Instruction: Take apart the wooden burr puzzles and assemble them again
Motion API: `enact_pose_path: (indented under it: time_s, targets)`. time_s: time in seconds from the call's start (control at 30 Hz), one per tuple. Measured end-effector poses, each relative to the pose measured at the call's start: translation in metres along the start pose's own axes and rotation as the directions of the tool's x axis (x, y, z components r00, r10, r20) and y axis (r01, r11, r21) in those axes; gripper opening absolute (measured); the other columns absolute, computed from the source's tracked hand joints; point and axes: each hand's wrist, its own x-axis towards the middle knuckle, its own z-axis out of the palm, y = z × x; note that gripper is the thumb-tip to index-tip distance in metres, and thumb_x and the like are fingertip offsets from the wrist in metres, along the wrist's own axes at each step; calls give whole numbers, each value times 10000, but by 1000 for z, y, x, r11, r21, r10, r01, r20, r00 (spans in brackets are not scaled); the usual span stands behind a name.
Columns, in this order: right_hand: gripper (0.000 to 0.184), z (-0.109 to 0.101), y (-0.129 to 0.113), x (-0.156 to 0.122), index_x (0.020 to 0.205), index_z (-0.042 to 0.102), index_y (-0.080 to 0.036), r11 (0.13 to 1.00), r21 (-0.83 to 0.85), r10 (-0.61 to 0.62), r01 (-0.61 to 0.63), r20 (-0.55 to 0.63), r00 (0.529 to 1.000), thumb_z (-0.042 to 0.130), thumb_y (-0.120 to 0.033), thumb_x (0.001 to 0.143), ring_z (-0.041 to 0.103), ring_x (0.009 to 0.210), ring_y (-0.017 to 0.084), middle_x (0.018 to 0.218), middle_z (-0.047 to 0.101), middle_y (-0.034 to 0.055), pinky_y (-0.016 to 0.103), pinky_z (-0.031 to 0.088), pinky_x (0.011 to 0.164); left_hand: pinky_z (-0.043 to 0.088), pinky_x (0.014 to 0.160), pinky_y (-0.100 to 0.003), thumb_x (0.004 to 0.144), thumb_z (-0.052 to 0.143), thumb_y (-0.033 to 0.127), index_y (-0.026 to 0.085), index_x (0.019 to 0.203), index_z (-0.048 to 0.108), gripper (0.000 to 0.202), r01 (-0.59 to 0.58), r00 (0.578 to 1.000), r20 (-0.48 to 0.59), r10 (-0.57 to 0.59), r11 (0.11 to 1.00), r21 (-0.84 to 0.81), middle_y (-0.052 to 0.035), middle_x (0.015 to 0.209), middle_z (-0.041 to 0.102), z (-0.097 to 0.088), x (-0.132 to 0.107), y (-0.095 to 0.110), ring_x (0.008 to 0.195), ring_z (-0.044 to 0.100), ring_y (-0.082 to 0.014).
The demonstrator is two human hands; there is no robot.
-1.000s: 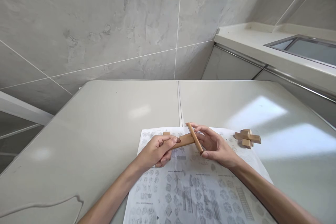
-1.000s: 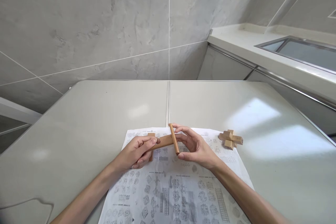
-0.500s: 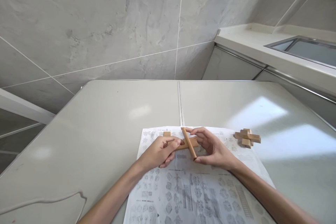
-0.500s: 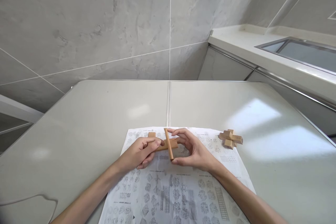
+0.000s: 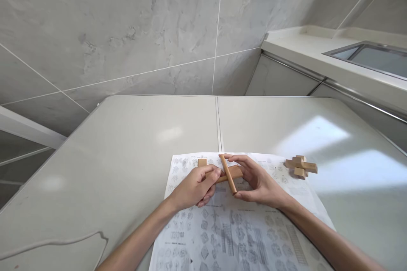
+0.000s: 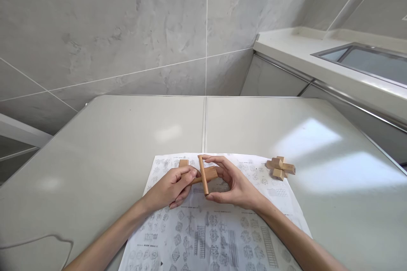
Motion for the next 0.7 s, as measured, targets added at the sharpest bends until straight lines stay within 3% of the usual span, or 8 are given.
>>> enact_pose_path:
  time_s: [0.4, 0.5, 0.6, 0.7]
  targets:
    - [765, 1, 0, 1, 1517, 502, -404, 1000, 0, -12, 12, 7, 1000, 902, -335, 868, 659, 1299, 311, 1702, 402, 103, 478, 563, 1078, 316, 400, -199, 1050, 499, 627, 217, 895, 526, 439, -60, 998, -27, 59, 997, -40, 106, 494, 422, 0, 0, 3, 371, 346, -74]
    - [781, 3, -2, 3, 1542, 465, -419, 999, 10, -30, 30, -13, 999, 886, -373, 886, 675, 1254, 306, 1679, 424, 104, 467, 596, 998, 310, 433, -210, 1063, 489, 605, 202, 956, 584, 428, -153, 973, -188, 137, 985, -76, 107, 500, 402, -1, 0, 6, 396, 314, -76]
    - [698, 4, -5, 4, 1516, 486, -398, 1000, -10, -18, 18, -18, 1000, 849, -397, 920, 694, 1210, 295, 1659, 440, 113, 469, 603, 975, 337, 488, -219, 1076, 479, 580, 187, 1036, 628, 422, -230, 897, -398, 190, 972, -55, 100, 507, 402, -3, 1, 7, 446, 319, -87]
    - [619, 5, -8, 3, 1483, 506, -375, 999, -38, 3, -4, -15, 1000, 817, -393, 948, 707, 1158, 279, 1612, 483, 122, 466, 614, 957, 369, 550, -229, 1083, 474, 570, 184, 1024, 640, 425, -252, 834, -514, 200, 967, -33, 92, 512, 407, -4, 3, 5, 475, 337, -91]
